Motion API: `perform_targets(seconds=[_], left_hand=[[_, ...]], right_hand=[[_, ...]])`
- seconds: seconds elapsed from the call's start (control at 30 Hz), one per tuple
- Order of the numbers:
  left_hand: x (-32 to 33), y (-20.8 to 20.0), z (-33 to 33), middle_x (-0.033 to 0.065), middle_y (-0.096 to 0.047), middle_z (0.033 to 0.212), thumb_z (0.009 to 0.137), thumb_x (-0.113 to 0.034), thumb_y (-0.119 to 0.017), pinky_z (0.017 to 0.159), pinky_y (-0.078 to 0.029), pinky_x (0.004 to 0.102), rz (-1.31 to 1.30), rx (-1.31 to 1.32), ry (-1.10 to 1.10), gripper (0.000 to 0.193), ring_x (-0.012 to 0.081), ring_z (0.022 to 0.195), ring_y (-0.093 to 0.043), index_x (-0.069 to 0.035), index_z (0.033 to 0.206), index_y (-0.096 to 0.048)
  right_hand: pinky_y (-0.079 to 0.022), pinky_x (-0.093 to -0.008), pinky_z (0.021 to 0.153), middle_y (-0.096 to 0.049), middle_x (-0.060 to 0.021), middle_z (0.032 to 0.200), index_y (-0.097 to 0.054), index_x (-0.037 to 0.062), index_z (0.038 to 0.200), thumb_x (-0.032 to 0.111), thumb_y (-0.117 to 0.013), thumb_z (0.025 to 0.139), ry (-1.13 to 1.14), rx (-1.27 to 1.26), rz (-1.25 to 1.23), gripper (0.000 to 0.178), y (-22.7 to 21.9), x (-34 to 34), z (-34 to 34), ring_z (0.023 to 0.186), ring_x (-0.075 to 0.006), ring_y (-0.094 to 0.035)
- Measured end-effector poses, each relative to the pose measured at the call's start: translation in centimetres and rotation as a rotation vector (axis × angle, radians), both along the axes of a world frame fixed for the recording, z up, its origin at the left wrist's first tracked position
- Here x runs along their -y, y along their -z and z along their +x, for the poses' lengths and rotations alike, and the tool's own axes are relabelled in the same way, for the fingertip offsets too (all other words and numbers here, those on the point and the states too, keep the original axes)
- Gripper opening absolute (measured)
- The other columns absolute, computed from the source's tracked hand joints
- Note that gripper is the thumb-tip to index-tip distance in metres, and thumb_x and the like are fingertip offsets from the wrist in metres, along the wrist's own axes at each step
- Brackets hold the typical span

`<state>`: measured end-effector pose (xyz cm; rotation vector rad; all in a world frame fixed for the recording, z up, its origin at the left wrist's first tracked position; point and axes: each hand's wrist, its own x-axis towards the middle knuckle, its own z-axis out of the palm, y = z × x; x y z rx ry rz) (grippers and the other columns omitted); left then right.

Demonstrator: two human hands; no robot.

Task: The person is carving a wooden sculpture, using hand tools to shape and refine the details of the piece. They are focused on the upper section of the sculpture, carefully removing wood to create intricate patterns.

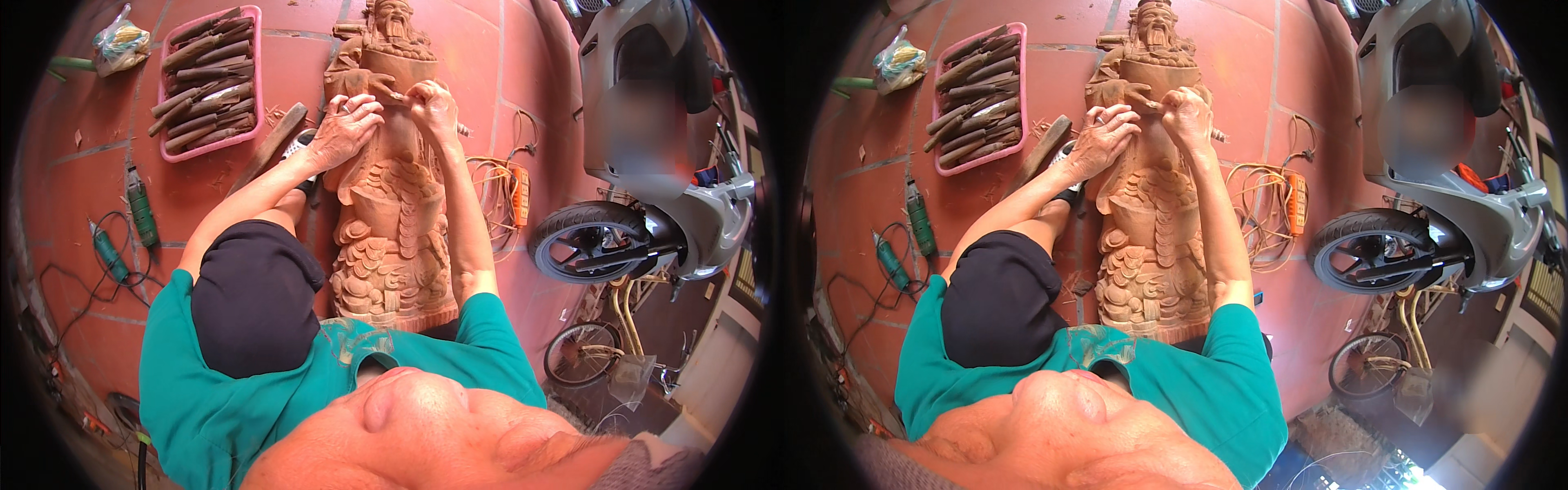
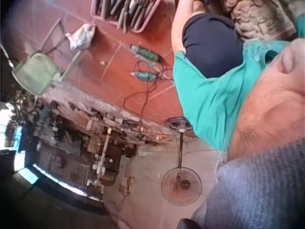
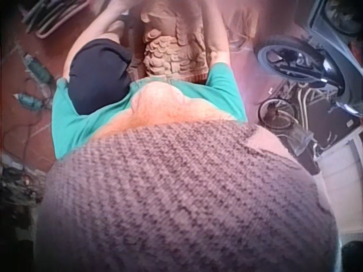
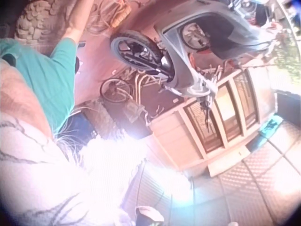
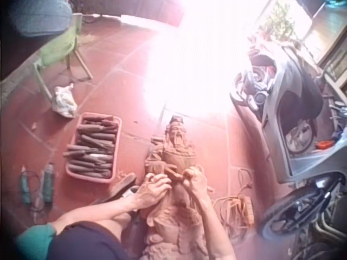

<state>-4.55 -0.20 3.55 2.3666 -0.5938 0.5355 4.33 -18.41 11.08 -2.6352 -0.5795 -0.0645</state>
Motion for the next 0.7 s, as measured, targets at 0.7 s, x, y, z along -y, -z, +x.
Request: perform_targets(seconds=[0.7], left_hand=[[0.5,-0.1,-0.4,0.0,-0.058,0.124,0.09,-0.016,-0.059,0.106,-0.027,0.0411,-0.015,-0.009,0.004,0.017,0.0165,0.128,-0.047,-0.014,0.107,-0.062]], right_hand=[[-0.051,-0.0402,0.068,-0.064,-0.0091,0.082,-0.071,0.009,0.086,0.015,-0.07,0.084,0.146,0.207,0.056,0.007,1.8,0.0,-0.1,0.083,-0.0278,-0.065]])
